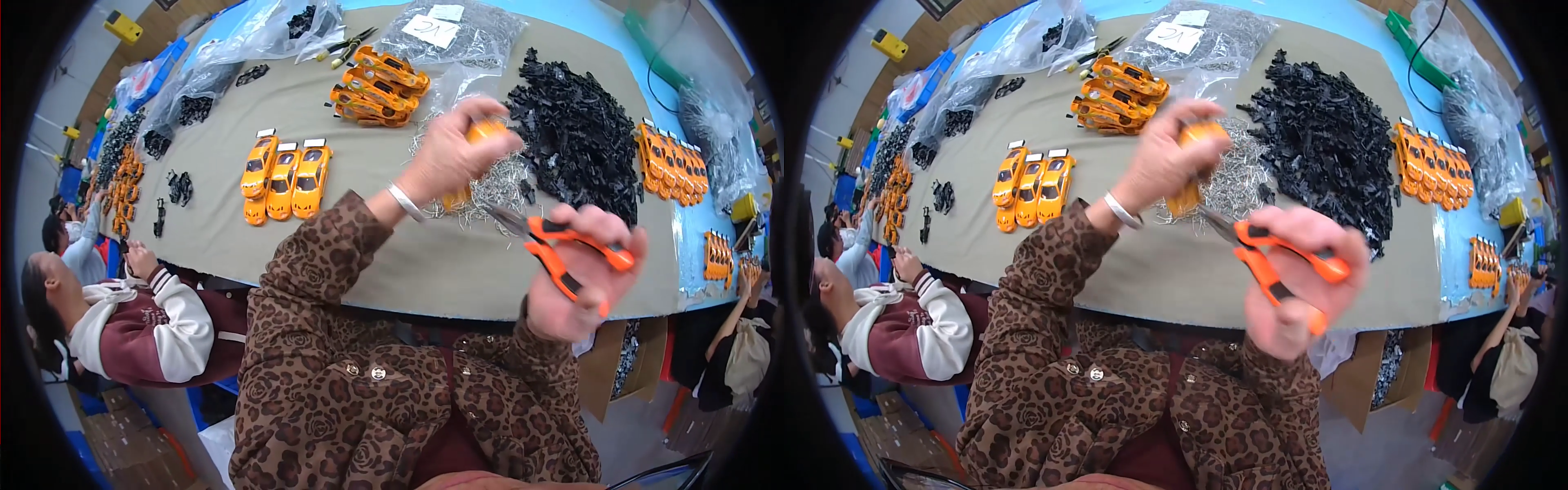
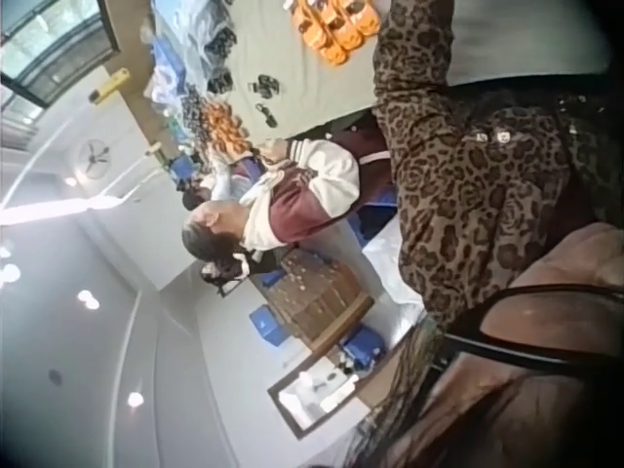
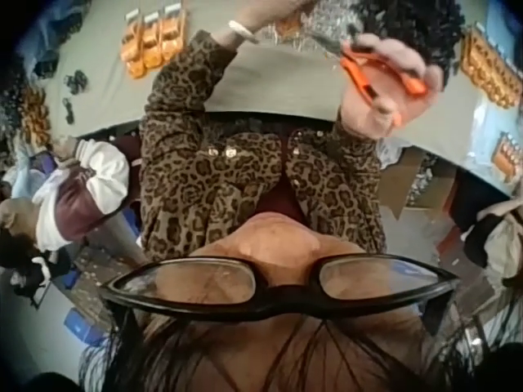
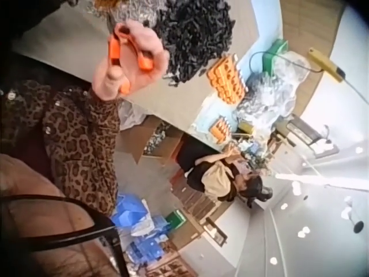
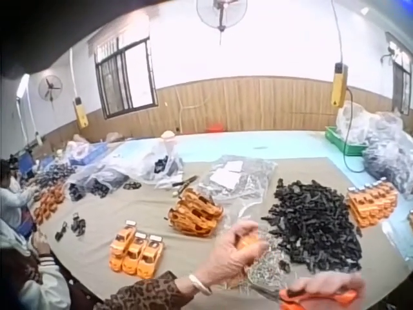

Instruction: Using pliers to insert and seat components into plastic toy car shells at a workbench.

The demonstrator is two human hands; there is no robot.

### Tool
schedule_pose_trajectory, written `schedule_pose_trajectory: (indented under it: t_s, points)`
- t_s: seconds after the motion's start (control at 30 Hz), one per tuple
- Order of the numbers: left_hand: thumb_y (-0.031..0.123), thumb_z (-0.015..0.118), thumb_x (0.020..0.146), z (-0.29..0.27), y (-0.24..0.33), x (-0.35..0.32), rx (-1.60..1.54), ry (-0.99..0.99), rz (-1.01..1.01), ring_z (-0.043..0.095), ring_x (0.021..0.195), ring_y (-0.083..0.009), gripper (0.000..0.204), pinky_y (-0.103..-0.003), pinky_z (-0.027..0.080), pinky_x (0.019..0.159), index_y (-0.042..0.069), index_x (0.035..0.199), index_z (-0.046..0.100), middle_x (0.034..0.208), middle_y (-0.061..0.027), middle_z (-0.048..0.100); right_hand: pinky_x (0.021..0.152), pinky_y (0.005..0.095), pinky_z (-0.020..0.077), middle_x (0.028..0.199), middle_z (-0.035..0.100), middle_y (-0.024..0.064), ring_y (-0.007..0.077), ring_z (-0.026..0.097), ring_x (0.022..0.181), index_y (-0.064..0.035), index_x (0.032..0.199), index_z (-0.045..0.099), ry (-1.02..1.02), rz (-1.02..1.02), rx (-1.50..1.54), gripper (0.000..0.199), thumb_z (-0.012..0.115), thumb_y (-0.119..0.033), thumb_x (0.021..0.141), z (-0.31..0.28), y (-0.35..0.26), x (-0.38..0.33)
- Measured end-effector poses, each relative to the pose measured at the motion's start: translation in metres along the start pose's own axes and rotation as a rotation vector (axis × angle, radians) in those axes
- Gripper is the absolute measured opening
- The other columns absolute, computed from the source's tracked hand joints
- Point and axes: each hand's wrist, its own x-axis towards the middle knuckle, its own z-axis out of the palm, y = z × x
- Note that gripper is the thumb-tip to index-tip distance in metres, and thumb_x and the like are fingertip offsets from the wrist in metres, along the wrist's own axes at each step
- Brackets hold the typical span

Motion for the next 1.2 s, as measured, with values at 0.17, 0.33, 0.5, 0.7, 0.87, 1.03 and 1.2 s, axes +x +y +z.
schedule_pose_trajectory:
  t_s: [0.17,0.33,0.5,0.7,0.87,1.03,1.2]
  points:
    - [0.015,0.063,0.085,-0.106,-0.023,0.064,-0.291,0.54,0.371,0.061,0.08,-0.0175,0.033,-0.03,0.051,0.073,0.001,0.109,0.047,0.089,-0.0106,0.061,0.084,0.0458,0.0414,0.106,0.048,0.0109,0.0258,0.047,0.096,-0.0094,0.134,0.034,0.068,0.0,-0.144,0.063,0.061,-0.035,0.083,-0.041,-0.007,0.008]
    - [0.023,0.064,0.083,-0.169,-0.057,0.075,0.55,0.886,0.396,0.061,0.085,-0.0207,0.031,-0.03,0.05,0.073,0.0,0.101,0.057,0.091,-0.0094,0.062,0.084,0.0437,0.0412,0.107,0.048,0.0114,0.0238,0.046,0.096,-0.0055,0.132,0.036,0.22,0.173,-0.217,0.057,0.056,-0.033,0.086,-0.064,-0.007,0.0]
    - [0.034,0.067,0.079,-0.203,-0.078,0.072,1.167,0.901,0.259,0.06,0.083,-0.0198,0.036,-0.031,0.047,0.072,0.0,0.092,0.063,0.086,-0.0081,0.062,0.085,0.0434,0.0412,0.11,0.049,0.0121,0.0239,0.047,0.098,-0.0037,0.131,0.038,0.24,0.178,-0.251,0.054,0.056,-0.03,0.087,-0.081,-0.018,0.0]
    - [0.038,0.065,0.075,-0.218,-0.065,0.068,0.68,0.641,-0.116,0.059,0.084,-0.0323,0.041,-0.04,0.048,0.073,0.003,0.094,0.064,0.086,-0.0157,0.063,0.09,0.0452,0.0383,0.112,0.049,0.0114,0.025,0.047,0.103,-0.0015,0.129,0.038,0.186,0.221,-0.203,0.052,0.056,-0.027,0.087,-0.094,-0.03,-0.002]
    - [0.036,0.067,0.076,-0.257,-0.051,0.059,0.72,0.611,0.084,0.06,0.068,-0.0249,0.039,-0.036,0.047,0.063,0.0,0.091,0.066,0.079,-0.0128,0.066,0.091,0.046,0.0379,0.113,0.05,0.0125,0.0256,0.047,0.103,-0.0005,0.129,0.039,0.182,0.246,-0.152,0.052,0.056,-0.026,0.087,-0.093,-0.037,-0.002]
    - [0.038,0.062,0.079,-0.253,-0.023,-0.005,1.274,0.508,-0.102,0.063,0.081,-0.0318,0.04,-0.037,0.048,0.071,0.003,0.098,0.066,0.088,-0.0173,0.066,0.091,0.047,0.0383,0.114,0.049,0.0135,0.0268,0.047,0.104,-0.0021,0.13,0.039,0.145,0.219,-0.172,0.053,0.055,-0.028,0.087,-0.119,-0.048,-0.004]
    - [0.039,0.062,0.076,-0.179,-0.046,-0.092,1.621,0.223,-0.336,0.06,0.085,-0.0324,0.04,-0.042,0.049,0.069,0.003,0.094,0.058,0.092,-0.016,0.06,0.092,0.0499,0.0382,0.116,0.05,0.0157,0.0294,0.048,0.105,-0.0027,0.131,0.038,0.187,0.228,-0.17,0.053,0.055,-0.027,0.087,-0.115,-0.045,0.002]
